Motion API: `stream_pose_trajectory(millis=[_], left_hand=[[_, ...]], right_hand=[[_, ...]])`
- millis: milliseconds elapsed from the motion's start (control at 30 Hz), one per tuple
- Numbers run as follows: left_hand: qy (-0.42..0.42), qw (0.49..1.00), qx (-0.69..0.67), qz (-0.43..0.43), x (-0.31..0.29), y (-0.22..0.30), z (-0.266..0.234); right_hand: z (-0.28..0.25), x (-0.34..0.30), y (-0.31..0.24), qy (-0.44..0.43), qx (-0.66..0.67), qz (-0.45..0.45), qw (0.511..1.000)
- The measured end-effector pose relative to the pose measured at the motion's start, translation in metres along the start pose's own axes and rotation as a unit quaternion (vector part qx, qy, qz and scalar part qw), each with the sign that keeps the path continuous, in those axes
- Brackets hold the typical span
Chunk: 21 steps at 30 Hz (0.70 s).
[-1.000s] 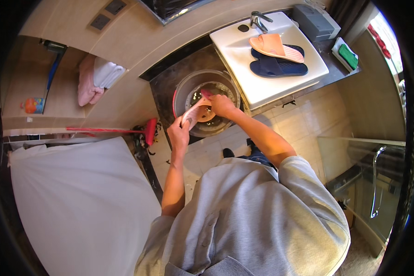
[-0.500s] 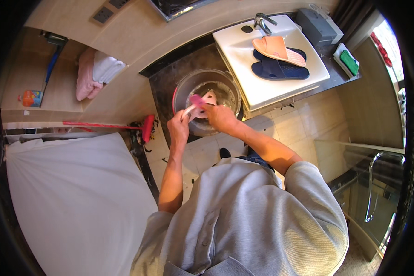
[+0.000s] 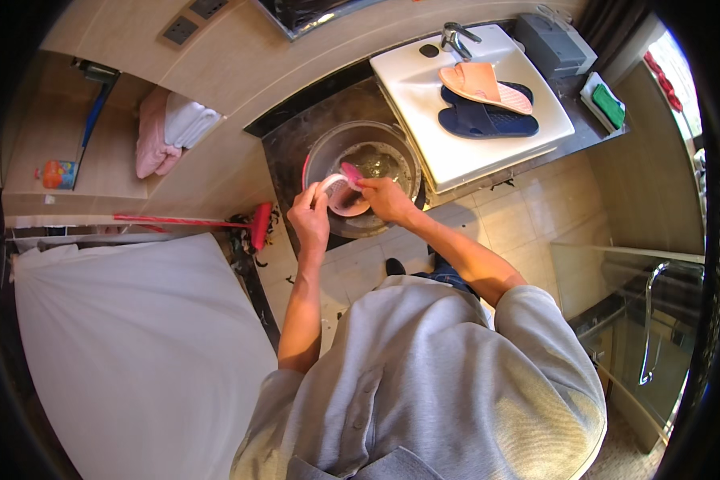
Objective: The person scrubs a pair of pink slippers and a white sneaker with a pink brush in a bucket of soapy water. They rinse the items and place them on the sink counter.
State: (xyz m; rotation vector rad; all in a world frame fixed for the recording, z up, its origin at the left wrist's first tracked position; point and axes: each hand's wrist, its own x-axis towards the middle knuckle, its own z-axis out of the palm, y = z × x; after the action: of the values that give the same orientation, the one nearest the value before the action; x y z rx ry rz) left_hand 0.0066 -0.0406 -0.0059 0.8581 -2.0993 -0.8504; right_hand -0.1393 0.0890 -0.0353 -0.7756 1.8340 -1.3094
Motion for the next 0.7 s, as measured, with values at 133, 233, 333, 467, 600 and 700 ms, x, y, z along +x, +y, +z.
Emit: stream_pose_trajectory(millis=[133,233,333,467,600,700], left_hand=[[-0.011,1.0,0.015,0.024,0.004,0.004,0.003],[-0.03,0.999,-0.008,0.043,0.006,0.017,0.005],[-0.026,0.997,0.004,0.069,0.011,0.013,0.01],[-0.029,0.997,0.013,0.064,0.01,0.017,0.011],[-0.055,0.998,0.003,0.04,0.004,0.019,0.008],[-0.054,0.997,0.01,0.055,0.005,0.018,0.01]], right_hand=[[-0.014,-0.03,-0.042,0.015,0.034,-0.085,0.996],[-0.023,-0.05,-0.068,0.02,-0.04,-0.15,0.988],[-0.024,-0.051,-0.068,0.047,-0.15,-0.178,0.971],[-0.032,-0.026,-0.02,0.039,-0.166,-0.093,0.981],[-0.036,-0.015,0.007,-0.013,-0.095,0.007,0.995],[-0.038,-0.029,-0.023,-0.019,-0.054,0.003,0.998]])
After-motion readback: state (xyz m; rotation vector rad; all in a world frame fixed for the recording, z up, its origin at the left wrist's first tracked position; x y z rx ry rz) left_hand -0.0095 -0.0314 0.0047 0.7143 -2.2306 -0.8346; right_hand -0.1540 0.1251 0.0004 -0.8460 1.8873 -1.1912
